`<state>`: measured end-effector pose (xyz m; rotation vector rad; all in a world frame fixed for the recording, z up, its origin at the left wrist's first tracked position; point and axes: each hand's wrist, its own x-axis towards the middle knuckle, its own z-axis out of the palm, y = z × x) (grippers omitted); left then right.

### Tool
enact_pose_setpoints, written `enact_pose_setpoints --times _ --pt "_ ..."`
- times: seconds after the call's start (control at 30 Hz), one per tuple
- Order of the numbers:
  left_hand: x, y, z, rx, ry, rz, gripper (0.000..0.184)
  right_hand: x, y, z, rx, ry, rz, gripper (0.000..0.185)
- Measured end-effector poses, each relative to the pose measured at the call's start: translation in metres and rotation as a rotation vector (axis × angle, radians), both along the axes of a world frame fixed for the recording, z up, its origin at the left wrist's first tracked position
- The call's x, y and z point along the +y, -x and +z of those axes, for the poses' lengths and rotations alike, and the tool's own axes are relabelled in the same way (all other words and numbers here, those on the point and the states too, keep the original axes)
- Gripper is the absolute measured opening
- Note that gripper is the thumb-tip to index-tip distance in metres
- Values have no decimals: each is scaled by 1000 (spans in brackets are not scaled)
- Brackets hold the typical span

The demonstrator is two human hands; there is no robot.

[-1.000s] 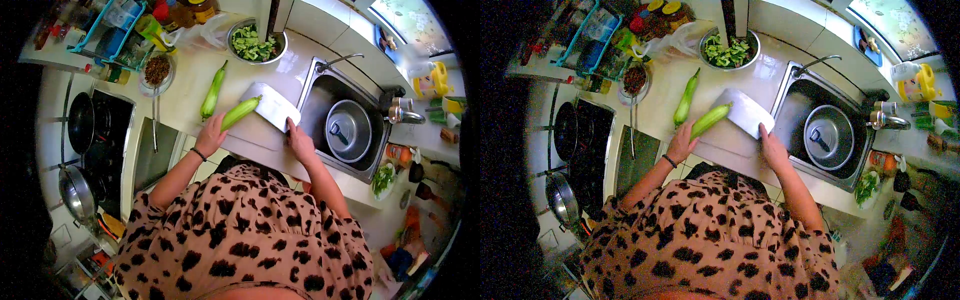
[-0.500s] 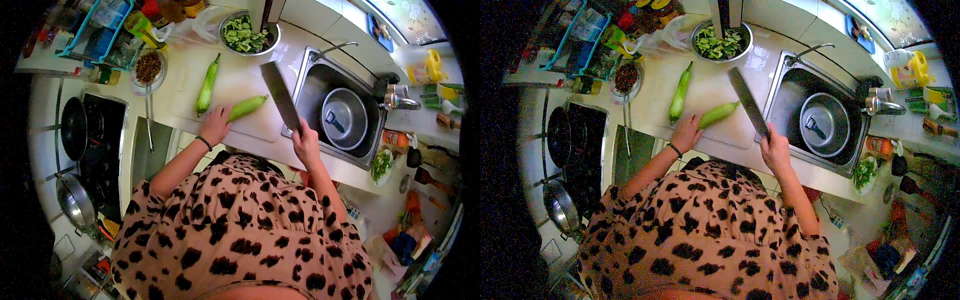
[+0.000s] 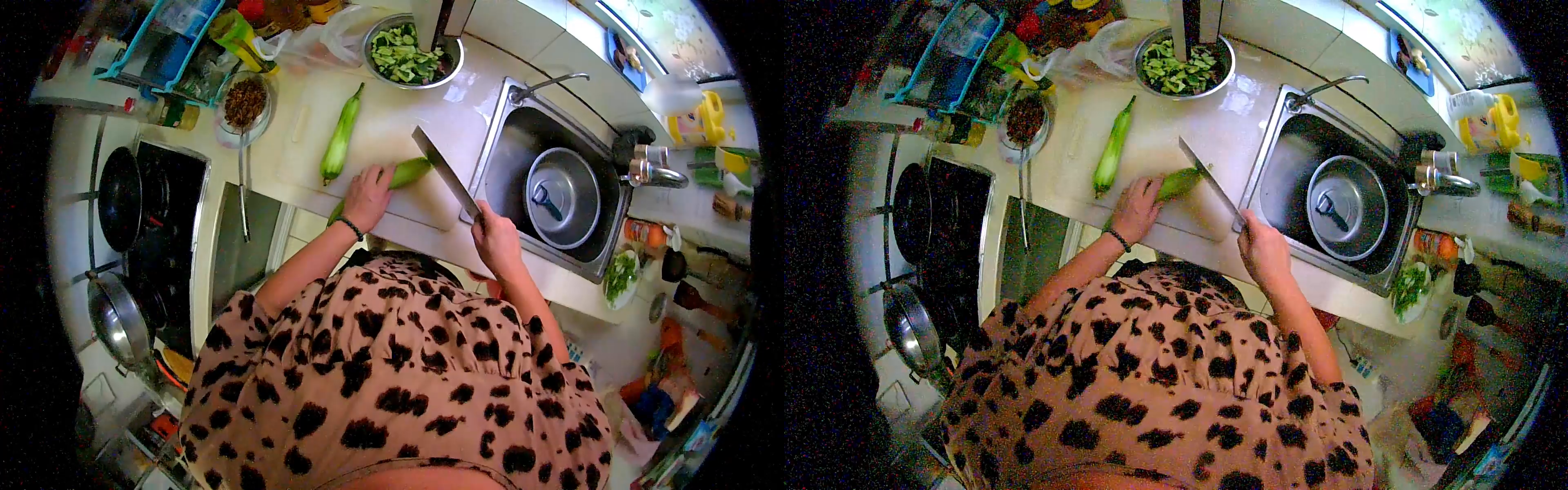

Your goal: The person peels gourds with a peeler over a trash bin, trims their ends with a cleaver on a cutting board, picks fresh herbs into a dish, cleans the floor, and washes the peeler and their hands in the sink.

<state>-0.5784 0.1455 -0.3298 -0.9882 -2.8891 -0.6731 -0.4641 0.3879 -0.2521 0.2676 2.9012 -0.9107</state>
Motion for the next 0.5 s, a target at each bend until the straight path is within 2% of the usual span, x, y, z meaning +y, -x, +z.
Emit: enact_pose_setpoints --times 0.07,0.17,0.27,0.33,0.37,0.43,0.47,0.5 --pt "1 1 -4 11 -8 4 51 -2 2 6 -93 -18 -5 29" --pt "1 -1 -9 5 34 7 52 -8 16 -24 -103 -47 -30 30" --pt "0 4 -8 -1 7 17 48 -12 22 -31 -172 -71 -16 30" --pt "-8 7 5 -108 -216 204 43 -6 22 -41 -147 -56 -11 30" --pt "-15 11 12 -106 -211 207 43 -3 17 -45 -96 22 -46 30" --pt "-25 19 51 -835 -876 537 37 0 10 -45 -27 133 -120 30" --pt "-31 18 51 -830 -875 554 37 -1 9 -42 33 201 -129 27" --pt "-35 20 52 -999 -1224 593 36 -2 10 -32 18 253 -156 25"
